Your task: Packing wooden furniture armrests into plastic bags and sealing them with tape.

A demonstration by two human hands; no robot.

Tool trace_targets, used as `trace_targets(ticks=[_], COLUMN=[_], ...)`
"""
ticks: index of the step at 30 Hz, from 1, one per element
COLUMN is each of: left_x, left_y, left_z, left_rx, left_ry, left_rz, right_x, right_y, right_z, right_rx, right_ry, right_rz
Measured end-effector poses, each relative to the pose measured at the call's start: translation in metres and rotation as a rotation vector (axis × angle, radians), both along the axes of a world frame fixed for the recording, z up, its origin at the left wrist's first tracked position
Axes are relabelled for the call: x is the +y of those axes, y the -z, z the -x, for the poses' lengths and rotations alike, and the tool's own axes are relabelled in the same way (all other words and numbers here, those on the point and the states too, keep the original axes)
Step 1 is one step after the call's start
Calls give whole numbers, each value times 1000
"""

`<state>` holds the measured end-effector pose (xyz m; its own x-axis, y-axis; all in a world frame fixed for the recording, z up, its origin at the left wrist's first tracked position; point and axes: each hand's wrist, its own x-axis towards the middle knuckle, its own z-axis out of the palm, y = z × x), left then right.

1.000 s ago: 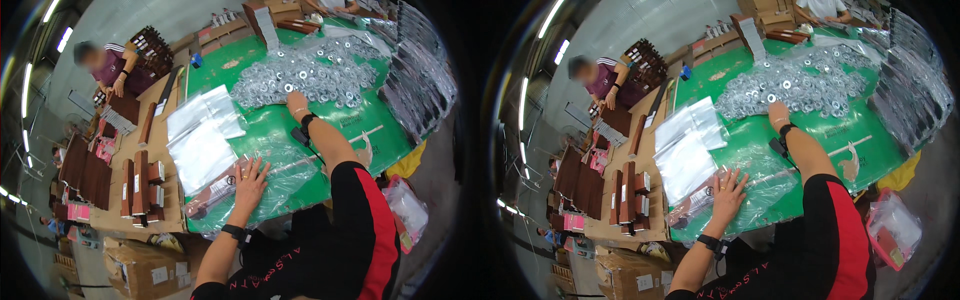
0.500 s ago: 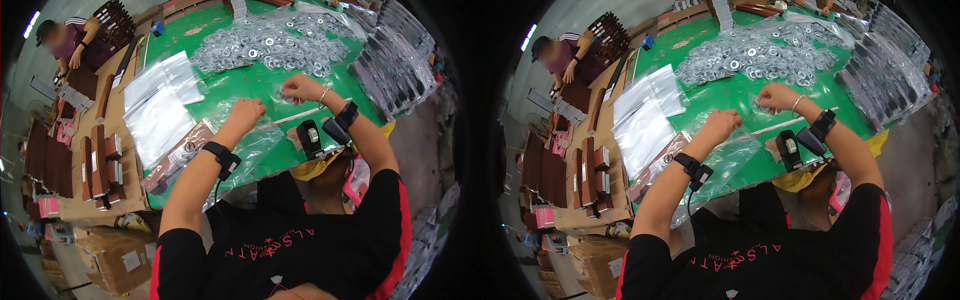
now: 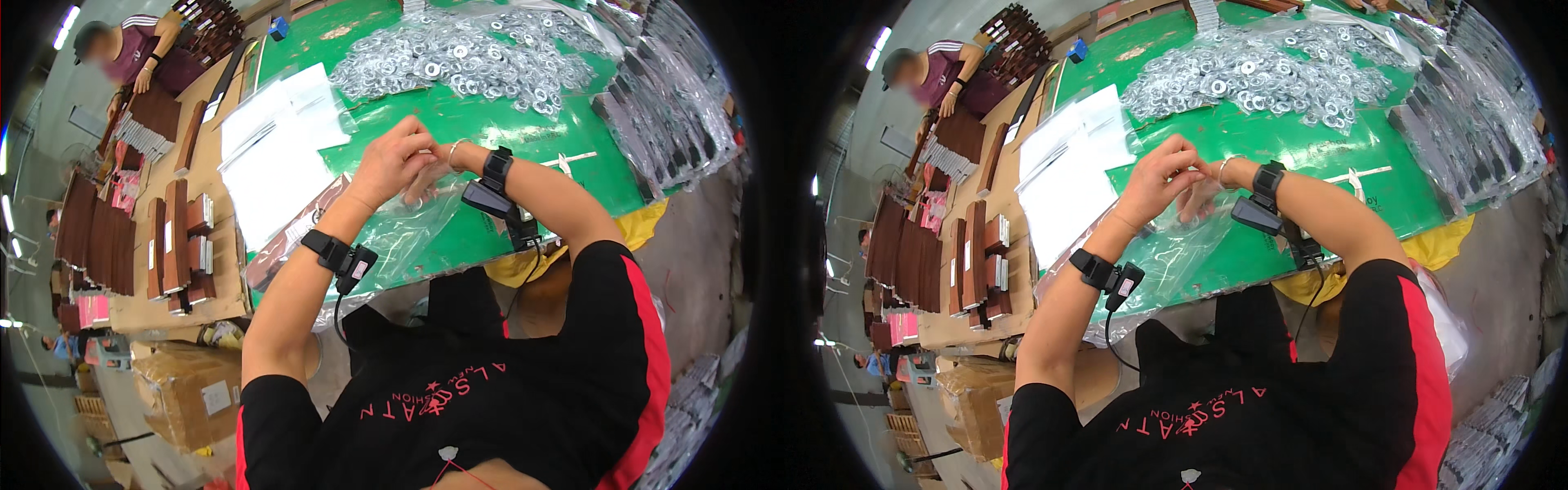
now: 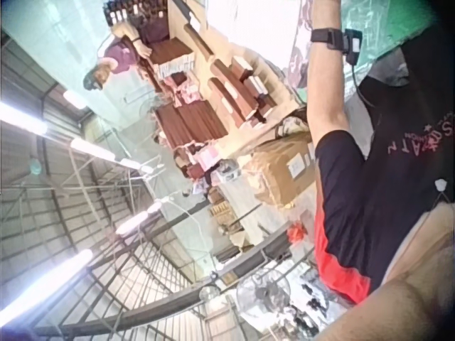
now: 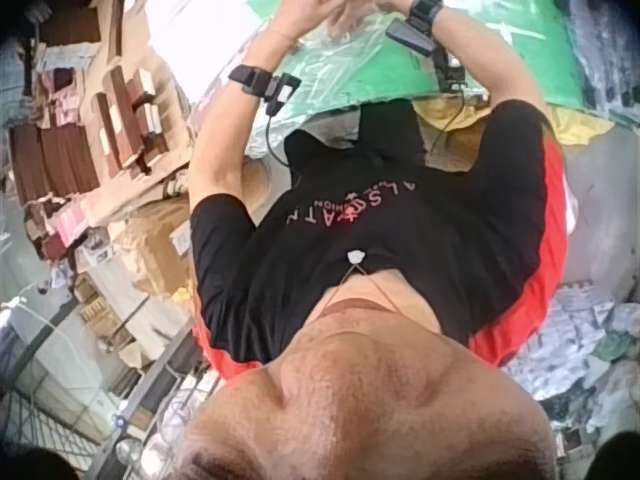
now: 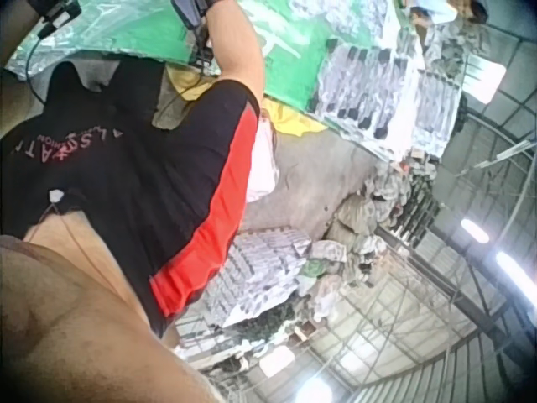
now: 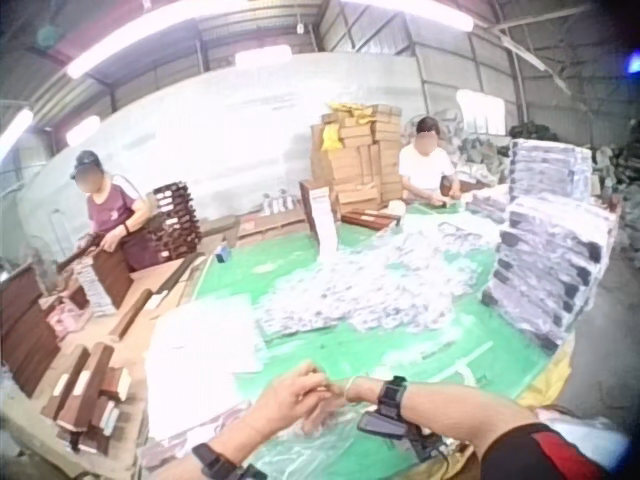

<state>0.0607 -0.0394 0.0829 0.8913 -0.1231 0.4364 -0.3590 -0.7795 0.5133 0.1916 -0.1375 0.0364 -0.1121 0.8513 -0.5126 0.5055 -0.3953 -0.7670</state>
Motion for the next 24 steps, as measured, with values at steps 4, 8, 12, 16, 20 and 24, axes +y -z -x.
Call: trace_targets(ticks=[4, 8, 12, 16, 20, 24], left_x=[-6, -23, 9, 20, 29, 45], left_y=[-2, -9, 7, 47, 65, 74], left_z=[7, 28, 97, 146, 114, 76], left_rx=[-31, -113, -151, -81, -110, -40], left_ry=[-12, 9, -222, -245, -331, -223], left_rz=[16, 168, 10, -361, -503, -652], right_x=[3, -11, -35, -67, -72, -65], right_y=[24, 37, 23, 2, -14, 33], right_z=[2, 3, -6, -18, 6, -2], right_rx=[101, 225, 503, 589, 436, 68], right_ry=[12, 56, 207, 440, 735, 805], right_rz=[-122, -268, -69, -100, -104, -255])
